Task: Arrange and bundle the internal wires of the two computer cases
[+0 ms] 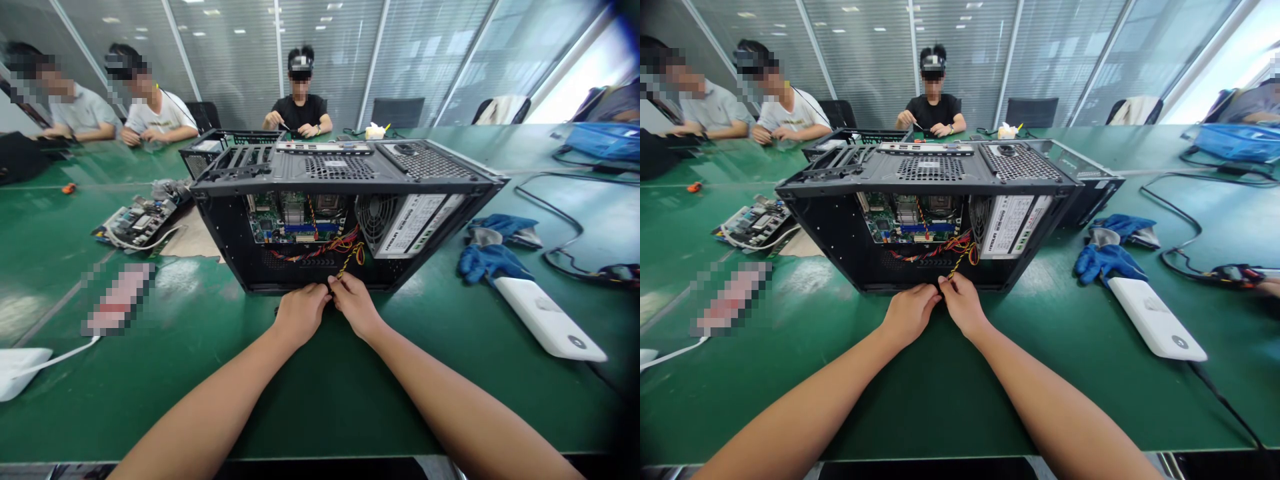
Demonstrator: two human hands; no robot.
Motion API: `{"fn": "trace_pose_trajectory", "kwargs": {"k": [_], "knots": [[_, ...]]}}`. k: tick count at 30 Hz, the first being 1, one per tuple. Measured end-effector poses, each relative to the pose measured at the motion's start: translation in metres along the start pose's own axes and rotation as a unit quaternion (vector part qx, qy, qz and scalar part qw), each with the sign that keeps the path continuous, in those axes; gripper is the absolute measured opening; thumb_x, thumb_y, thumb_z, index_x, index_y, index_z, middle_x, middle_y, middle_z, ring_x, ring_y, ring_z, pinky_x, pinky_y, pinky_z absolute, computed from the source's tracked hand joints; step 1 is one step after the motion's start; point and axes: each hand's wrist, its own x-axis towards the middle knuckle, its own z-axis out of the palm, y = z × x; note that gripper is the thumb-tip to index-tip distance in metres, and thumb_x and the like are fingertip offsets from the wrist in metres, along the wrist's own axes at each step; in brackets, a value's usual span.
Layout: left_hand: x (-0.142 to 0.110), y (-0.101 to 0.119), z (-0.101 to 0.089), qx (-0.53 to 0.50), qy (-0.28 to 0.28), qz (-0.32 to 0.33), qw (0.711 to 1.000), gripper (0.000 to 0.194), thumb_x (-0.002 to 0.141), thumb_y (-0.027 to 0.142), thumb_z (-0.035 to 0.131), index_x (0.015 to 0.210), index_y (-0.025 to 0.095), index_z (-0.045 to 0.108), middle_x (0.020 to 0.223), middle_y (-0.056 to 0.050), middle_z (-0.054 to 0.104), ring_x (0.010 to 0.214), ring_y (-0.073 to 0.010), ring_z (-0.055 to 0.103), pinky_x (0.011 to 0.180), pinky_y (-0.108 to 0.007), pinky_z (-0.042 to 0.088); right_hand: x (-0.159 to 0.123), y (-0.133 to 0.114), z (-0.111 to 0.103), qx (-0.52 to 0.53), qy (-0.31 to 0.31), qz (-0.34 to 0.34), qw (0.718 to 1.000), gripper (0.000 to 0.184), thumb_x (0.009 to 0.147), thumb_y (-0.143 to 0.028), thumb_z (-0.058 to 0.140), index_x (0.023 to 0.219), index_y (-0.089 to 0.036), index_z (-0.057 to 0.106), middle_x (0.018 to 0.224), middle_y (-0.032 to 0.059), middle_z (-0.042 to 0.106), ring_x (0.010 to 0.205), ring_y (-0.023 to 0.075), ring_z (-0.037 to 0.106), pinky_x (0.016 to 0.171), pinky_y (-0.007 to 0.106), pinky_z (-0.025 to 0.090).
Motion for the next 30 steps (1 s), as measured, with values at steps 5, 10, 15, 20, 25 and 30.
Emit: {"fn": "trace_pose_trajectory", "kwargs": {"k": [5, 10, 15, 20, 25, 30], "knots": [[-0.0001, 0.0002, -0.0016, 0.001, -0.003, -0.006, 1.000, 0.020, 0.102, 0.029, 0.043, 0.097, 0.021, 0.060, 0.092, -0.002, 0.068, 0.083, -0.0179, 0.067, 0.070, -0.028, 0.049, 0.0003, 0.0000, 0.0002, -0.002, 0.001, 0.001, 1.000, 0.041, 0.081, -0.059, 0.061, 0.068, -0.023, 0.046, 0.052, -0.0057, 0.039, 0.049, 0.0116, 0.035, 0.047, 0.027, 0.027], [-0.0003, 0.0007, -0.0015, -0.005, 0.002, -0.004, 1.000, 0.020, 0.102, 0.030, 0.044, 0.096, 0.021, 0.060, 0.091, -0.002, 0.068, 0.082, -0.0182, 0.067, 0.069, -0.028, 0.049, -0.0006, -0.0006, 0.0003, 0.001, 0.001, 0.002, 1.000, 0.042, 0.080, -0.059, 0.062, 0.068, -0.023, 0.046, 0.052, -0.0059, 0.038, 0.049, 0.0113, 0.034, 0.046, 0.027, 0.027], [-0.0006, -0.0005, 0.0007, -0.007, 0.016, 0.002, 1.000, 0.019, 0.101, 0.029, 0.045, 0.095, 0.021, 0.061, 0.090, -0.001, 0.068, 0.080, -0.0189, 0.067, 0.066, -0.029, 0.048, -0.0011, -0.0021, 0.0004, 0.003, 0.005, 0.008, 1.000, 0.041, 0.080, -0.058, 0.063, 0.067, -0.023, 0.045, 0.052, -0.0061, 0.037, 0.049, 0.0112, 0.033, 0.046, 0.027, 0.027], [-0.0004, -0.0002, -0.0009, -0.011, 0.012, -0.002, 1.000, 0.019, 0.101, 0.029, 0.045, 0.095, 0.021, 0.061, 0.091, -0.002, 0.068, 0.080, -0.0182, 0.067, 0.067, -0.028, 0.048, -0.0011, -0.0042, 0.0002, 0.013, -0.003, 0.015, 1.000, 0.044, 0.078, -0.061, 0.064, 0.067, -0.023, 0.045, 0.052, -0.0064, 0.037, 0.048, 0.0109, 0.033, 0.045, 0.027, 0.026], [-0.0008, 0.0010, -0.0030, -0.015, 0.008, -0.006, 1.000, 0.020, 0.101, 0.030, 0.045, 0.094, 0.021, 0.061, 0.090, -0.002, 0.069, 0.080, -0.0176, 0.067, 0.067, -0.028, 0.048, -0.0019, -0.0051, 0.0002, 0.017, -0.004, 0.025, 1.000, 0.045, 0.078, -0.062, 0.064, 0.068, -0.023, 0.045, 0.052, -0.0064, 0.037, 0.048, 0.0107, 0.033, 0.046, 0.027, 0.027], [-0.0013, 0.0011, -0.0042, -0.028, 0.011, -0.007, 1.000, 0.020, 0.100, 0.030, 0.046, 0.092, 0.021, 0.061, 0.088, -0.002, 0.068, 0.079, -0.0180, 0.066, 0.066, -0.028, 0.047, -0.0020, -0.0044, 0.0000, 0.003, -0.004, 0.021, 1.000, 0.043, 0.079, -0.062, 0.063, 0.069, -0.023, 0.046, 0.053, -0.0060, 0.038, 0.050, 0.0111, 0.033, 0.046, 0.027, 0.027]]}}
